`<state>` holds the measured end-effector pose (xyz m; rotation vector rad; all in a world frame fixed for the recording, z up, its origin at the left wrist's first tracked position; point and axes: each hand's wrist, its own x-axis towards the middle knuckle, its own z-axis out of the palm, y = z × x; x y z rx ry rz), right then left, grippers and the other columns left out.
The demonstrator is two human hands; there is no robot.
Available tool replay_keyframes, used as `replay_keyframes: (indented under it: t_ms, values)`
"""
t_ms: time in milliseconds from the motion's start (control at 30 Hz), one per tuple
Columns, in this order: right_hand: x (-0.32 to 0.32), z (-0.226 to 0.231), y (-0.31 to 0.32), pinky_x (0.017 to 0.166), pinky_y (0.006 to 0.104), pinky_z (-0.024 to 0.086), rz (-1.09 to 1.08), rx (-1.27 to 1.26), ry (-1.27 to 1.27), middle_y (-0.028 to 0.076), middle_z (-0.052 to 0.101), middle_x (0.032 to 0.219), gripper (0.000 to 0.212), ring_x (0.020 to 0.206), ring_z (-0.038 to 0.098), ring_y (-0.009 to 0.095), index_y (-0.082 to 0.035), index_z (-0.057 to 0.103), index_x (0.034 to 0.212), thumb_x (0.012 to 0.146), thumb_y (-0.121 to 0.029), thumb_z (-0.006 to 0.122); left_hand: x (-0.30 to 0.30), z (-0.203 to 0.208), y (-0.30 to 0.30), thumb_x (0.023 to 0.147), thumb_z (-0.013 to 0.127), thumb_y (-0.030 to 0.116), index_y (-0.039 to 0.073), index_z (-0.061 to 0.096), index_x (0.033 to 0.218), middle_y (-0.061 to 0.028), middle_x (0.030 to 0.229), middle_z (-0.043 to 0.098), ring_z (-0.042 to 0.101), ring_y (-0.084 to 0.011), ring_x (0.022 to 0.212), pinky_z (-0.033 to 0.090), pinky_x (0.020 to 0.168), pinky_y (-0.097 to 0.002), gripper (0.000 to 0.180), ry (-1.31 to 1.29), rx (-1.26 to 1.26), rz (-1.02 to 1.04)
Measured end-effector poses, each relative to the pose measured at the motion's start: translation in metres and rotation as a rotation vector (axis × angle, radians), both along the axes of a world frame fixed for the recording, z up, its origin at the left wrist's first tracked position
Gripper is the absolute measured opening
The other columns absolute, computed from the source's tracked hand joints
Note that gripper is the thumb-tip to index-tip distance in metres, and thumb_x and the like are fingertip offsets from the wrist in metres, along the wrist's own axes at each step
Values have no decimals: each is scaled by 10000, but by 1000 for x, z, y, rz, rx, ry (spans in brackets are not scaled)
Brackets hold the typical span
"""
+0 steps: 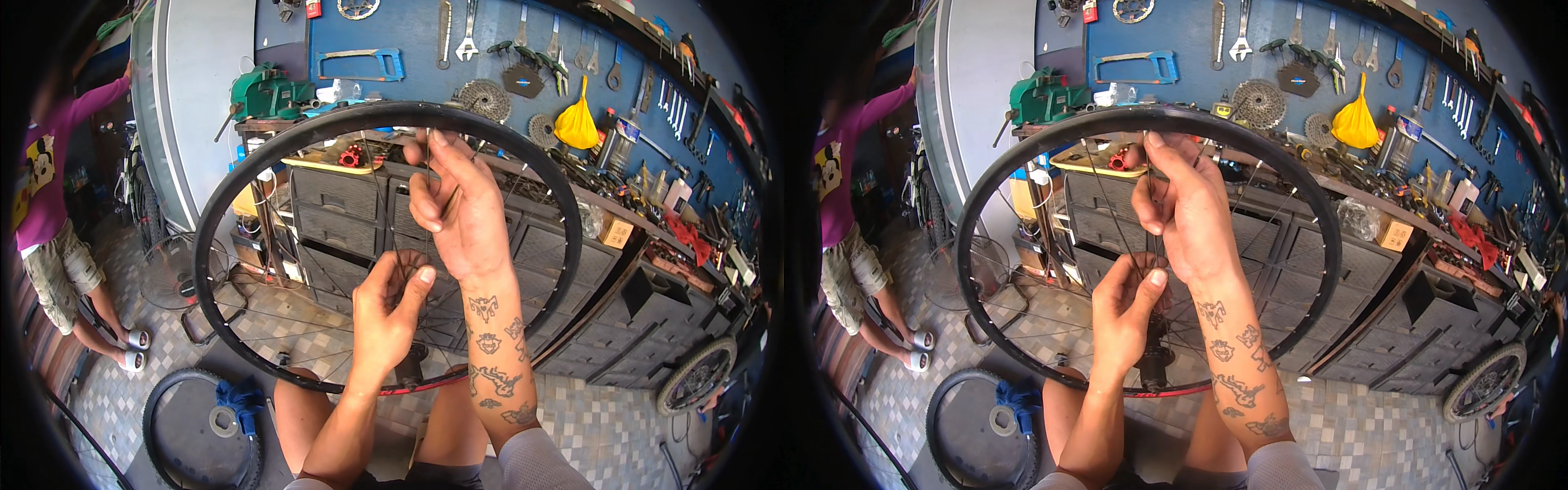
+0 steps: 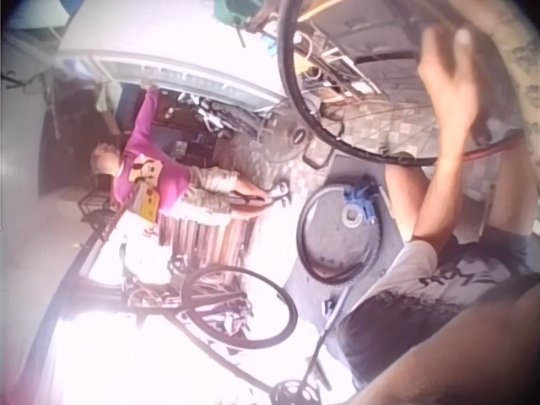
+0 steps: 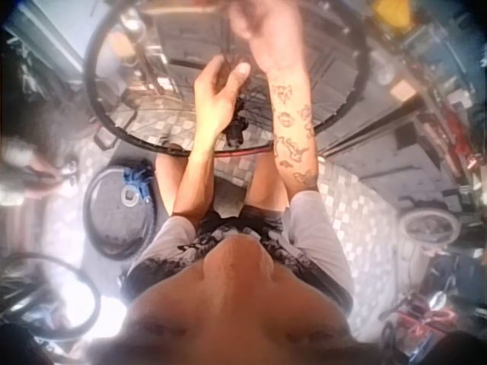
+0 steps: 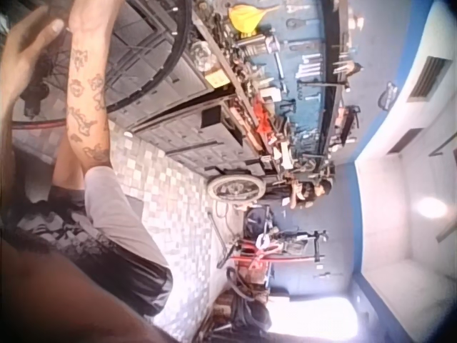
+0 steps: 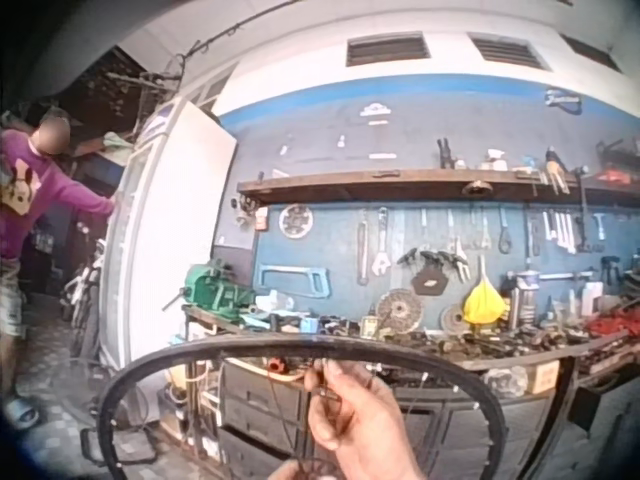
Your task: The person laces spokes into a bicycle wheel rim, threading each spoke through the rim holes and seating them against the hub. The person rotates the wheel periodically to access different spoke positions and continues the lacing process.
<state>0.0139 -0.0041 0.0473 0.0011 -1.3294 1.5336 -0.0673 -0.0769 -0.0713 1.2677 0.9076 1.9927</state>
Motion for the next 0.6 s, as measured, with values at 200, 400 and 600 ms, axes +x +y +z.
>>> replay_keyframes:
  t_ms: [200, 400, 600]
  values:
    - [0, -4, 3, 431, 198, 210, 43, -38, 25, -77, 470, 724, 227, 481, 283, 5, -70, 656, 1056, 1110, -286, 614, 0, 0, 4, 999, 763, 61, -59, 675, 1085, -18, 855, 707, 586, -40, 789, 501, 702, -217, 172, 50, 2, 29]
    - [0, -7, 4, 429, 211, 184, -39, -32, -1, -95, 421, 664, 238, 469, 248, 4, -61, 657, 1045, 1118, -285, 621, -1, -1, 10, 994, 770, 72, -60, 672, 1076, -34, 869, 720, 607, -46, 786, 512, 695, -228, 184, 58, 2, 21]
    - [2, -8, 4, 437, 206, 193, -1, -40, 8, -93, 428, 682, 219, 482, 259, 5, -62, 662, 1095, 1125, -274, 612, 0, 0, 9, 1006, 756, 98, -58, 673, 1074, -40, 840, 718, 593, -49, 748, 504, 668, -245, 190, 109, -11, 58]
